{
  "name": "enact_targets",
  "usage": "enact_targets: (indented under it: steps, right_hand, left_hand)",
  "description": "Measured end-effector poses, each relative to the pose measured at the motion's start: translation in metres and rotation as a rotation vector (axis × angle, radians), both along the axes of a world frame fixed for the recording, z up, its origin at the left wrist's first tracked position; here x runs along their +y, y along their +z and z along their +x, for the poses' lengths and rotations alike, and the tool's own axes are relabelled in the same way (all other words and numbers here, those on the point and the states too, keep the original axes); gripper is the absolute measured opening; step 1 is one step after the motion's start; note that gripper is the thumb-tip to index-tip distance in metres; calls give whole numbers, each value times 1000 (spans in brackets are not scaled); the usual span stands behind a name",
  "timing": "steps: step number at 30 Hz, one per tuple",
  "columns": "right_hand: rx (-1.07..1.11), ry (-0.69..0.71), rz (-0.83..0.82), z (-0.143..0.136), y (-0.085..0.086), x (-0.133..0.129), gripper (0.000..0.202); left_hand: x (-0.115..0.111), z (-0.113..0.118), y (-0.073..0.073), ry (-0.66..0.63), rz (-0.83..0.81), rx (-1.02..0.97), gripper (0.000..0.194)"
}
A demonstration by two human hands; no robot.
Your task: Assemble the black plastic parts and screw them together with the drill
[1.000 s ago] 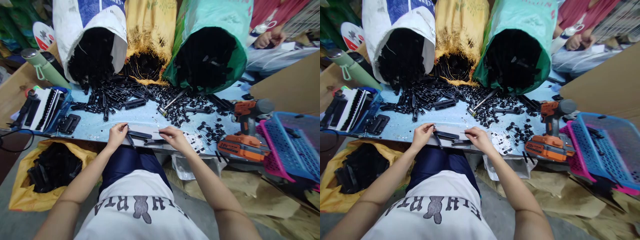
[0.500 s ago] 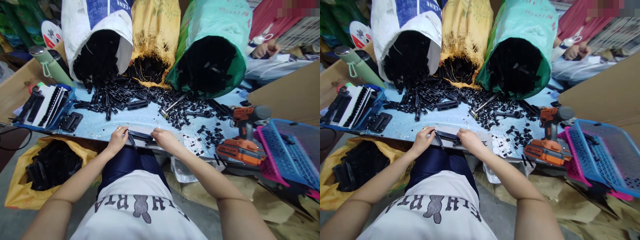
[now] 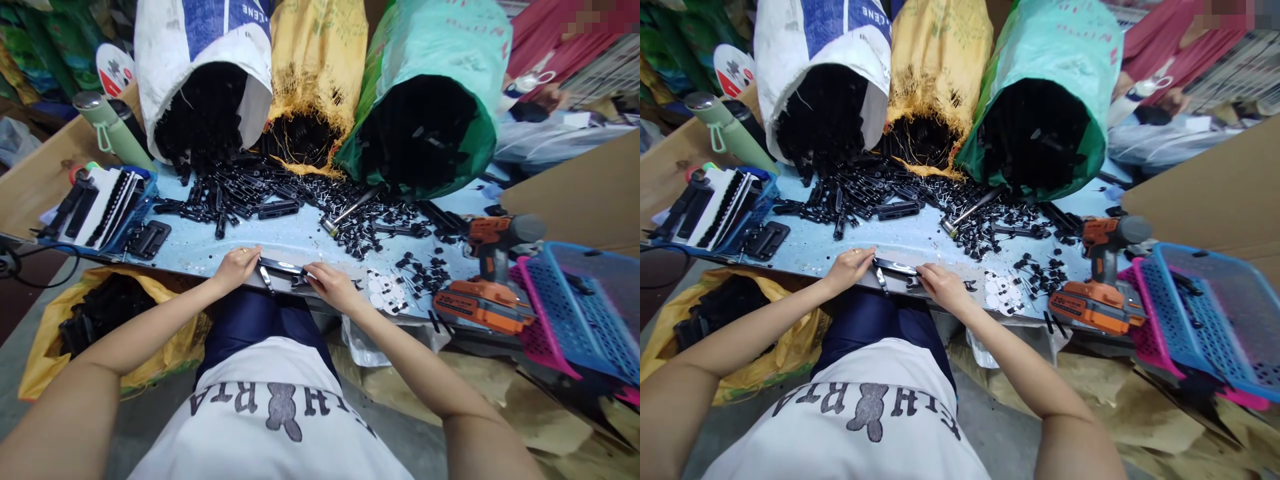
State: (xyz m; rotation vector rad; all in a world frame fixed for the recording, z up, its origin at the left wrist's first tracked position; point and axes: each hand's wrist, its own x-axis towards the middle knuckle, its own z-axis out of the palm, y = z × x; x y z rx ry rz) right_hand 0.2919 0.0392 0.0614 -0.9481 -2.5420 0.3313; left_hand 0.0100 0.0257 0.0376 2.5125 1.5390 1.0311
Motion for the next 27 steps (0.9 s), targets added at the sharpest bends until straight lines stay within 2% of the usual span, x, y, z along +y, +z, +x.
enact_targets:
  steps: [6,11,14,16,18,19,22,24,27]
  right_hand:
    - [-24,24,47,5,-13,-3,38]
    - [-58,44,89,9,-23,-6,45]
    - [21,49,82,11,-33,-5,46]
    - [99,28,41,13,-41,-2,47]
    - [158,8,-1,15,-48,1,48]
    - [170,9,-17,16,-50,3,48]
    - [163,30,-41,17,-53,4,47]
    - [144,-5,-34,16,-52,1,45]
    - [105,-125,10,10,-54,-7,44]
  left_hand:
    - [-1,0,1,-71,65,163,32]
    - [0,-4,-8,-164,71,211,37]
    - [-3,-5,-13,-160,53,254,39]
    - [-6,-2,-13,-107,57,302,38]
    - [-9,4,-11,-35,71,328,39]
    - [-9,9,-9,-44,72,339,41]
    - [-3,28,-4,-263,25,397,46]
    - [4,42,-2,-374,-60,435,53]
    - [9,61,-2,-310,-208,406,69]
